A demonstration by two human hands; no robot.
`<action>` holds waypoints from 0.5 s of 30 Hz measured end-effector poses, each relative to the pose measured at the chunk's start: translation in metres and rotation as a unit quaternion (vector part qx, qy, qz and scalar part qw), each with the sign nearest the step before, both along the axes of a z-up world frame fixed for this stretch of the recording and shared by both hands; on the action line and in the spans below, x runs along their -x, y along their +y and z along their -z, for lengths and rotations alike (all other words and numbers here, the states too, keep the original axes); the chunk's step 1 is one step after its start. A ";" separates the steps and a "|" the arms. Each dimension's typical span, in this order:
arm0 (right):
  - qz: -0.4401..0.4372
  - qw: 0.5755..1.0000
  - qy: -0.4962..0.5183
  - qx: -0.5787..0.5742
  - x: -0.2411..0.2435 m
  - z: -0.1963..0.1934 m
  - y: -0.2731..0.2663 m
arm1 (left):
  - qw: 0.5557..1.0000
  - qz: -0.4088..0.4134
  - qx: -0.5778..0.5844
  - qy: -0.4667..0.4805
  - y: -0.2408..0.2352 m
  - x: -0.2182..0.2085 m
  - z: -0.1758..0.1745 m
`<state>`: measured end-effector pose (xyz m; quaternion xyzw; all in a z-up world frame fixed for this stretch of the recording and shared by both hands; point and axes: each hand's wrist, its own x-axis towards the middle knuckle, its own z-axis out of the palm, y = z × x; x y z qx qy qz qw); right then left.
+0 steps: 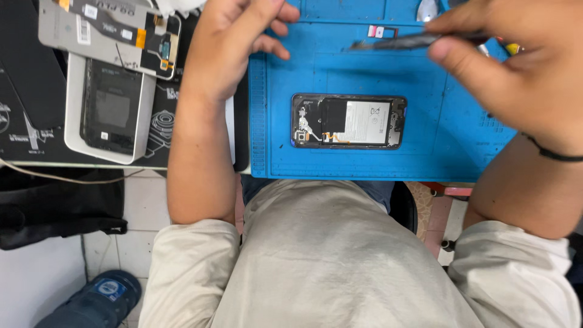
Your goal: The person removes screws from a disassembled smartphone using a screwdriver, places them on the mat, and continues unscrewing multiple locations around the device. The phone remains open on the work mat throughout the clip.
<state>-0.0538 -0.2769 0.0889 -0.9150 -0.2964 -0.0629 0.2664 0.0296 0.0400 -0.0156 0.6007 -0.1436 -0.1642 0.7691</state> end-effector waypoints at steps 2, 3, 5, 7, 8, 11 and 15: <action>-0.035 0.996 -0.035 0.075 -0.001 -0.017 0.017 | 0.994 0.045 -0.071 0.072 0.005 -0.001 -0.002; -0.053 0.994 -0.046 0.089 -0.003 -0.017 0.030 | 0.986 0.070 -0.141 0.059 0.006 -0.001 -0.002; -0.083 0.988 -0.070 0.111 -0.006 -0.016 0.053 | 0.953 0.121 -0.277 0.034 0.006 0.003 -0.002; -0.107 0.980 -0.100 0.132 -0.009 -0.016 0.069 | 0.936 0.164 -0.311 -0.025 0.006 0.005 -0.003; -0.109 0.978 -0.112 0.138 -0.011 -0.015 0.075 | 0.925 0.184 -0.329 -0.055 0.007 0.006 -0.003; -0.116 0.972 -0.138 0.148 -0.016 -0.009 0.089 | 0.929 0.199 -0.306 -0.062 0.004 0.005 -0.006; -0.120 0.971 -0.140 0.152 -0.021 0.000 0.094 | 0.919 0.190 -0.338 -0.074 0.001 0.006 -0.006</action>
